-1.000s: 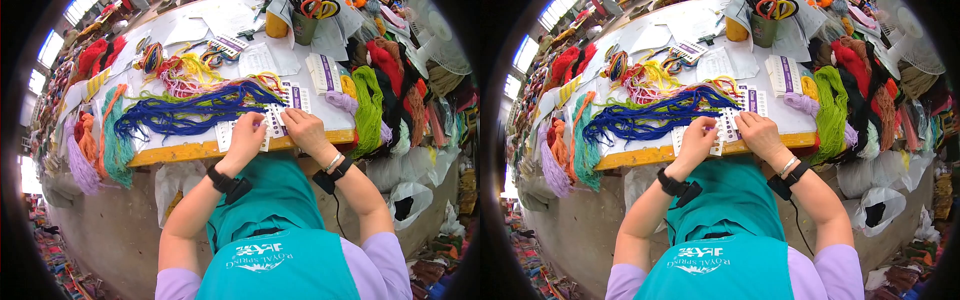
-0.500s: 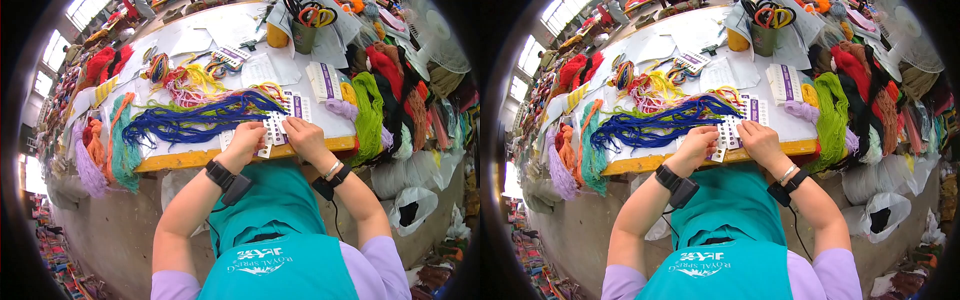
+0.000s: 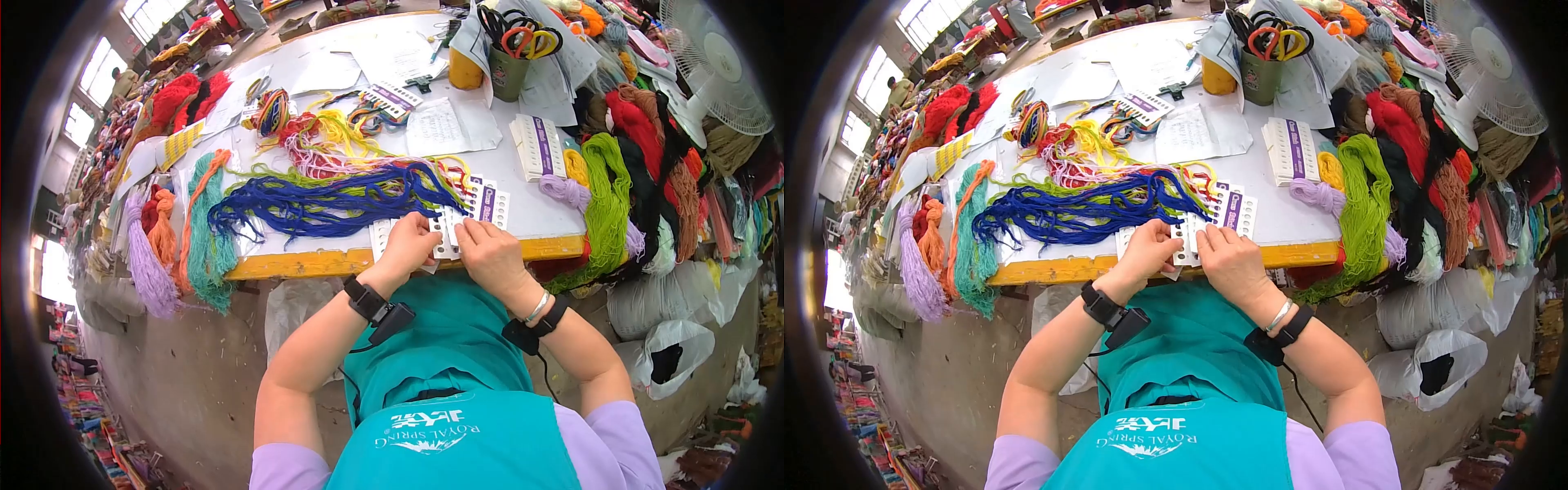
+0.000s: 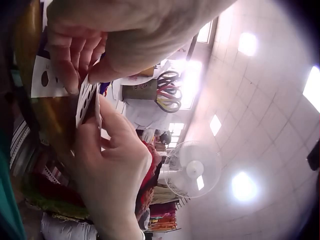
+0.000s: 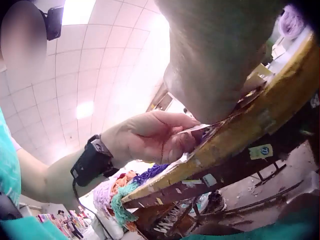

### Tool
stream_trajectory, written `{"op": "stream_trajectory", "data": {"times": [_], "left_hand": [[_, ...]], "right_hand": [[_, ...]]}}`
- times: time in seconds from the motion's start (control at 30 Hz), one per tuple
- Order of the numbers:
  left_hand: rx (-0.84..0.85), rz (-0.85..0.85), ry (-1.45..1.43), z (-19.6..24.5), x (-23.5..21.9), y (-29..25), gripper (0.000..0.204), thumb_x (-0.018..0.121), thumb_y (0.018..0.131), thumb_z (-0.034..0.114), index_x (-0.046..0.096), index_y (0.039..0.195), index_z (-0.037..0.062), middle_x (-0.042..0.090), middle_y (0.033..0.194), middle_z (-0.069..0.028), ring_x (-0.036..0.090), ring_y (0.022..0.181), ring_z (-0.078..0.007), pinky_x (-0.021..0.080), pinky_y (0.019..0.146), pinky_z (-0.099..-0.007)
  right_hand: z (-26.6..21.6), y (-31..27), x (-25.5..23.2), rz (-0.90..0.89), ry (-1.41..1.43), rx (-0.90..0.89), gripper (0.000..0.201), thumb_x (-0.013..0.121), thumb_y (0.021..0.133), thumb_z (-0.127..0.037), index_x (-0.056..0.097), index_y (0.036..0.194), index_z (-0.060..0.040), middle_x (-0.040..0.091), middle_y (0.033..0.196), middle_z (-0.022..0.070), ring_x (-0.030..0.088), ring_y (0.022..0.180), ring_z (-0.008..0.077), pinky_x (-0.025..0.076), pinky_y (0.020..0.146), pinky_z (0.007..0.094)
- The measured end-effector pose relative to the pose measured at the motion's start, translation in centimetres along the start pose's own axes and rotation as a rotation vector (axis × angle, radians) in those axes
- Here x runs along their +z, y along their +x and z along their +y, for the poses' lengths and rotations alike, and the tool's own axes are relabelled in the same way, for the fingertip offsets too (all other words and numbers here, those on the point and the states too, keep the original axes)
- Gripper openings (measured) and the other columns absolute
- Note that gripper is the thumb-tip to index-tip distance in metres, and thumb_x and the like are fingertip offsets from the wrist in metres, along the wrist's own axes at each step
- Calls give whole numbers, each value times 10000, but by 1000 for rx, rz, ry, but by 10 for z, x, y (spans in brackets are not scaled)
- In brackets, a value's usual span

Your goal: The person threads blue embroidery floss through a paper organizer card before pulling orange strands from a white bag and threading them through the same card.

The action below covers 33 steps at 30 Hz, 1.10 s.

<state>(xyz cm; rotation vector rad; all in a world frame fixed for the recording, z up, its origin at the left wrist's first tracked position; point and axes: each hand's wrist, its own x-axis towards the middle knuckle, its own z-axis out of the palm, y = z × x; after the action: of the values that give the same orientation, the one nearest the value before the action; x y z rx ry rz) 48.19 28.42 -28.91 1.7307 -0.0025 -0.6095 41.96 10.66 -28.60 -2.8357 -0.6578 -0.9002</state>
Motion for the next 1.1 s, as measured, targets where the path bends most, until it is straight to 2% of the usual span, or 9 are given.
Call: {"op": "stream_trajectory", "data": {"times": [0.13, 0.27, 0.3, 0.4, 0.43, 0.57, 0.9, 1.07, 1.1], "left_hand": [[132, -24, 79, 2, -6, -4, 221, 640, 905, 110, 600, 1034, -65, 620, 741, -46, 603, 615, -101, 516, 480, -236], [596, 247, 907, 7, -16, -35, 290, 674, 880, 176, 639, 1126, 27, 665, 837, -82, 654, 697, -241, 557, 650, -367], [563, 181, 915, 12, -21, -42, 373, 688, 851, 219, 640, 1201, 98, 665, 1063, -98, 646, 964, -314, 520, 848, -421], [1041, 149, 1067, 13, -39, -41, 451, 677, 850, 246, 605, 1275, 115, 586, 1280, -107, 537, 1227, -297, 441, 998, -427], [984, 26, 1208, 6, -47, -37, 560, 663, 854, 324, 531, 1375, 165, 461, 1447, -98, 378, 1387, -284, 300, 1124, -473], [882, -62, 1317, -7, -63, -26, 679, 605, 874, 496, 419, 1470, 230, 317, 1561, -76, 247, 1459, -281, 185, 1154, -579], [672, 109, 1242, -18, -59, -13, 721, 593, 864, 569, 419, 1472, 222, 262, 1581, -120, 202, 1465, -344, 164, 1112, -654], [738, 97, 1215, -20, -70, -14, 705, 580, 877, 559, 418, 1465, 205, 290, 1560, -145, 227, 1449, -356, 204, 1089, -669], [836, 167, 1097, -14, -74, -20, 596, 635, 881, 433, 508, 1390, 149, 439, 1456, -159, 363, 1377, -354, 306, 1075, -600]], "right_hand": [[-1, 3, 3, -122, -31, 32, 226, 613, 740, -142, 648, 941, -43, 628, 886, 49, 626, 764, 189, 504, 558, 291], [1, 6, -15, -284, 91, 63, 361, 697, 701, -208, 656, 1017, -40, 647, 1020, 90, 630, 887, 245, 533, 674, 342], [1, 11, -26, -336, 150, 79, 418, 724, 691, -229, 662, 1058, -41, 654, 1076, 104, 636, 947, 266, 542, 724, 360], [11, 28, -40, -102, 210, 36, 488, 740, 709, -297, 657, 1121, -50, 641, 1177, 127, 593, 1106, 319, 505, 871, 425], [15, 32, -40, -162, 199, 38, 570, 726, 757, -400, 638, 1222, -81, 567, 1325, 154, 455, 1313, 325, 383, 1045, 497], [17, 33, -3, -330, 171, 45, 700, 643, 834, -547, 478, 1436, -230, 372, 1517, 162, 236, 1457, 330, 220, 1103, 633], [17, 46, 42, -422, 156, 57, 748, 606, 823, -604, 438, 1460, -251, 357, 1531, 147, 219, 1464, 329, 141, 1119, 642], [9, 53, 43, -429, 170, 61, 753, 651, 790, -555, 458, 1446, -239, 370, 1520, 156, 234, 1458, 330, 144, 1116, 637], [10, 53, 43, -423, 165, 62, 753, 657, 786, -548, 464, 1442, -235, 371, 1518, 160, 236, 1457, 331, 142, 1117, 634]]}}
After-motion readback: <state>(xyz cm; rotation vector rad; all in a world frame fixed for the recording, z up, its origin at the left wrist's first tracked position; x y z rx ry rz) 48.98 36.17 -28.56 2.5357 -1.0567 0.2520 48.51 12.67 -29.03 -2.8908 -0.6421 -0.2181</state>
